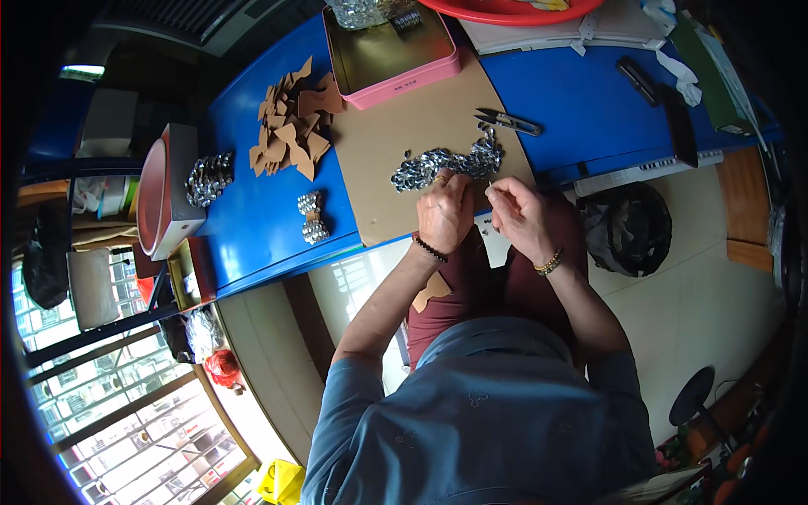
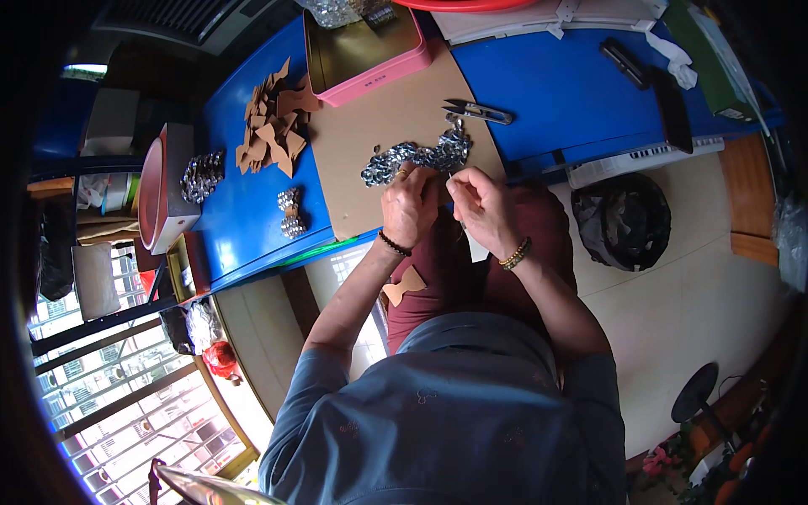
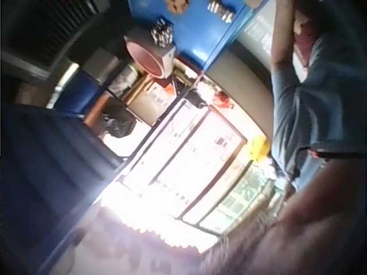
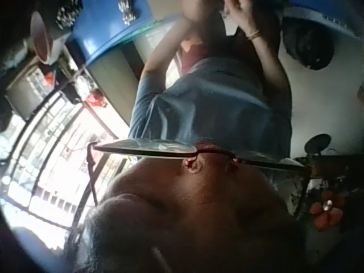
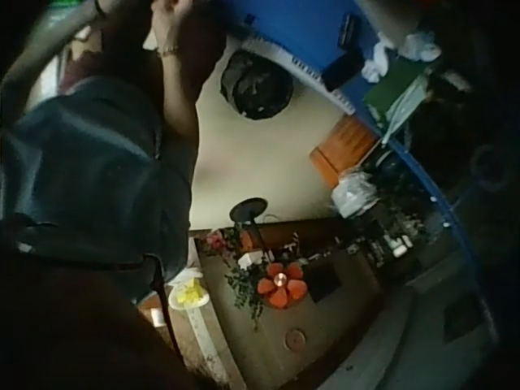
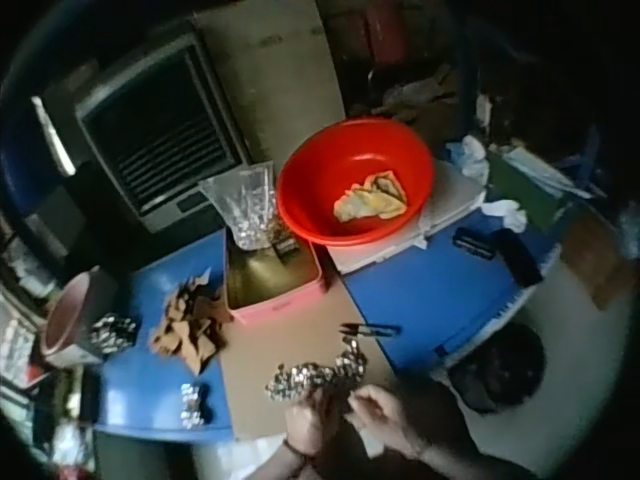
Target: Attaching metal decorative pieces to pre-cut leather bow components.
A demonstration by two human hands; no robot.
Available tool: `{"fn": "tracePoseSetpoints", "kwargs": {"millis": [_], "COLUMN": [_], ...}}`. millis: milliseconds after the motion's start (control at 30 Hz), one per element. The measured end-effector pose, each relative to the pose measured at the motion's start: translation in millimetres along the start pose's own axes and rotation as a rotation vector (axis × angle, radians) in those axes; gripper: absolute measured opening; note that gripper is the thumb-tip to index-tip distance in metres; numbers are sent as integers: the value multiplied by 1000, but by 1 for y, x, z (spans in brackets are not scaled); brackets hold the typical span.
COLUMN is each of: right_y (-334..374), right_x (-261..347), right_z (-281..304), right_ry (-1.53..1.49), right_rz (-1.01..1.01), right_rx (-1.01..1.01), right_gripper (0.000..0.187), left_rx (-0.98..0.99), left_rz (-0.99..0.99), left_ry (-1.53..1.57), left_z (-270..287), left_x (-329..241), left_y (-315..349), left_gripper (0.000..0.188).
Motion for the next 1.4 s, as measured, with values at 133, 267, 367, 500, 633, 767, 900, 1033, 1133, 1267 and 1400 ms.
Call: {"fn": "tracePoseSetpoints", "kwargs": {"millis": [133,267,367,500,633,767,900,1033,1133,1267,1400], "right_y": [-3,-5,-2,1,1,2,4,6,7,9,2], "right_x": [-12,-17,-4,1,7,19,16,15,22,26,1], "right_z": [0,-5,-8,-8,-9,-10,-12,-12,-13,-14,-12], "right_ry": [216,305,448,446,465,477,445,447,480,489,262], "right_rz": [95,138,301,294,283,325,325,361,414,401,188], "right_rx": [0,42,-14,-10,10,-55,3,7,2,-16,12], "right_gripper": [10,10,10,11,12,10,14,14,15,12,8], "left_rx": [-60,-42,-23,-32,11,153,173,177,178,187,252], "left_rz": [-3,1,0,-5,200,622,727,795,805,805,786], "left_ry": [70,5,-42,72,484,989,1189,1237,1258,1268,1267], "left_z": [6,5,3,7,5,-15,-19,-21,-21,-21,-24], "left_x": [6,5,7,11,24,37,37,40,41,40,30], "left_y": [-2,1,0,-2,1,17,21,25,26,26,26], "left_gripper": [9,10,11,11,7,5,4,7,7,9,7]}}
Point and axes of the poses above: each hand's wrist, its own y-axis away from the middle knuckle, its own z-axis out of the back of the hand, x = y × z, the point moved 8 cm from there along -y, towards the middle knuckle, and after that the axes turned 3 degrees about -x, right-handed, at the moved point
